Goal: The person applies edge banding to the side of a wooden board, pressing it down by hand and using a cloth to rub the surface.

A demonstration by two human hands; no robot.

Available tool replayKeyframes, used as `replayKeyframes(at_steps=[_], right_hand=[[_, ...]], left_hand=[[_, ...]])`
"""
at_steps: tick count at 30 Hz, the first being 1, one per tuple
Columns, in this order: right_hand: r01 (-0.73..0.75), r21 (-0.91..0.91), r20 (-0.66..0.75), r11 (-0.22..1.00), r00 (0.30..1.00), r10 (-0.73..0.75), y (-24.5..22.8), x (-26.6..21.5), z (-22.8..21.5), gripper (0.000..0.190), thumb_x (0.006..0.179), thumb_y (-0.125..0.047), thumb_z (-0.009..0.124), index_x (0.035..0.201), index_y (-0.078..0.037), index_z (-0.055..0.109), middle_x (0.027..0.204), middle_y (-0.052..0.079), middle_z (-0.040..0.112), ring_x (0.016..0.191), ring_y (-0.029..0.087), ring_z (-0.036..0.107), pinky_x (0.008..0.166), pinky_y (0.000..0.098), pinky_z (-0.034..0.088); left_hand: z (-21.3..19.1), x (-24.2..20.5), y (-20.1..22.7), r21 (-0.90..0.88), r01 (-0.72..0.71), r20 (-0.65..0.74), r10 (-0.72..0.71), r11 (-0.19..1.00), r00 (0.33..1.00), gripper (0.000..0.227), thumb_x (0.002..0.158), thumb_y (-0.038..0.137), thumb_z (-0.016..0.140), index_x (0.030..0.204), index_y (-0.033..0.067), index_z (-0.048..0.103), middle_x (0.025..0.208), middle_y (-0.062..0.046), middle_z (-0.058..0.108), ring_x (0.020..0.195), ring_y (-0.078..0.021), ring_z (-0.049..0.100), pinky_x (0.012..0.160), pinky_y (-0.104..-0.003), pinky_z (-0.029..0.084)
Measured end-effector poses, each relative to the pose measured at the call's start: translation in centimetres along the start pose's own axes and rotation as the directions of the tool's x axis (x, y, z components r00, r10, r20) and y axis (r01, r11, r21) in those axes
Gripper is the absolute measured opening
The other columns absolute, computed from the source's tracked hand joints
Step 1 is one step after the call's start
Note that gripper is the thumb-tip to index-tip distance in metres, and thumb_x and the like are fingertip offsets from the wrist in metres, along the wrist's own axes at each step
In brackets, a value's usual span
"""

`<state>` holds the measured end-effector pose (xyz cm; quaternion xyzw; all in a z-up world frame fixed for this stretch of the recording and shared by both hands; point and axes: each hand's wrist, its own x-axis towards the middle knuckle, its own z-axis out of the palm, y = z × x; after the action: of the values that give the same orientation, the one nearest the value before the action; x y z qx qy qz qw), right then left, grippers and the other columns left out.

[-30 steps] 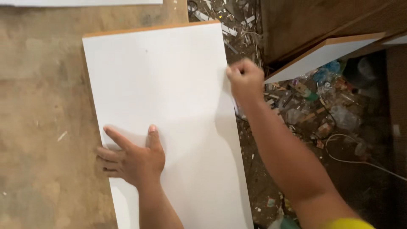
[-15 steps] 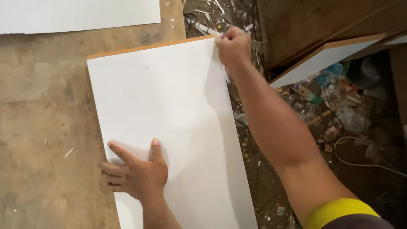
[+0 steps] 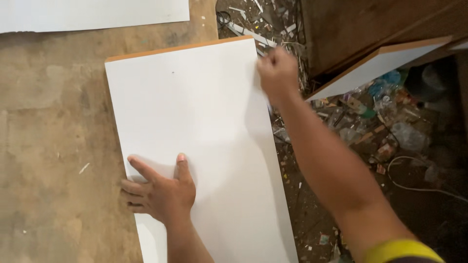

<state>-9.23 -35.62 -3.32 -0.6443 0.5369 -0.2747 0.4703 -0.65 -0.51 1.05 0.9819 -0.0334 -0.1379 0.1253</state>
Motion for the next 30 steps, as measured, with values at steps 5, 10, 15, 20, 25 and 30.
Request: replayKeyframes(at_steps=[5,10,15,20,25,30], right_hand=[[-0.135,-0.365,0.14,0.921,0.97,0.197,4.3,-19.2,-7.1,0.024,0.112,-0.024,0.066,0.092,-0.016,0.056,0.083,0.001,0.059,0.078,0.018,0.05,0.067,0.0426,0.038],[-0.104,-0.296,-0.034,0.949,0.995,0.098,14.7,-41.6,-13.1,0.018,0.105,-0.033,0.074,0.113,-0.019,0.083,0.087,-0.002,0.079,0.061,0.011,0.049,0.06,0.0372,0.039],[-0.05,-0.428,0.101,0.902,0.99,0.102,13.5,-32.3,-12.4,0.025,0.105,-0.039,0.074,0.108,-0.016,0.083,0.08,0.001,0.074,0.065,0.017,0.063,0.066,0.0395,0.054],[0.635,-0.264,-0.045,0.726,0.744,-0.667,6.3,-6.5,-3.0,0.053,0.125,-0.012,0.072,0.075,-0.01,0.054,0.064,0.007,0.052,0.055,0.02,0.042,0.064,0.0382,0.043],[0.628,-0.376,-0.115,0.681,0.698,-0.707,5.5,9.8,2.6,0.002,0.102,-0.023,0.088,0.1,-0.023,0.09,0.087,0.008,0.074,0.081,0.034,0.076,0.078,0.0466,0.058],[0.723,-0.601,0.099,0.341,0.49,-0.866,5.2,-0.4,-0.2,0.026,0.117,-0.011,0.071,0.091,-0.008,0.066,0.084,0.013,0.057,0.073,0.036,0.063,0.078,0.049,0.054]], left_hand=[[0.8,0.3,-0.7,0.054,-0.042,-0.076,0.046,0.998,0.996,0.126,0.097,0.094,0.051,0.189,0.018,0.009,0.18,-0.045,0.014,0.165,-0.0641,0.016,0.126,-0.079,0.013],[2.4,0.8,-1.9,0.108,-0.076,-0.151,0.092,0.991,0.984,0.127,0.096,0.095,0.051,0.189,0.0157,0.014,0.177,-0.047,0.021,0.16,-0.0703,0.022,0.123,-0.086,0.016],[1.9,0.3,-1.0,0.152,-0.069,-0.215,0.101,0.986,0.971,0.127,0.096,0.096,0.053,0.189,0.0147,0.021,0.177,-0.043,0.024,0.15,-0.0681,0.034,0.121,-0.08,0.023],[0.9,-0.4,-0.1,0.003,-0.084,-0.098,0.084,0.996,0.992,0.126,0.094,0.082,0.072,0.188,0.012,0.024,0.173,-0.049,0.025,0.159,-0.0757,0.024,0.126,-0.086,0.017],[0.3,-0.7,0.4,-0.038,-0.091,-0.091,0.088,0.995,0.992,0.126,0.094,0.082,0.072,0.187,0.0116,0.025,0.169,-0.051,0.03,0.158,-0.0763,0.026,0.126,-0.084,0.015],[0.7,-0.7,0.4,-0.045,-0.101,-0.114,0.096,0.994,0.989,0.127,0.092,0.082,0.074,0.186,0.0113,0.026,0.17,-0.049,0.028,0.16,-0.0734,0.024,0.126,-0.083,0.019]])
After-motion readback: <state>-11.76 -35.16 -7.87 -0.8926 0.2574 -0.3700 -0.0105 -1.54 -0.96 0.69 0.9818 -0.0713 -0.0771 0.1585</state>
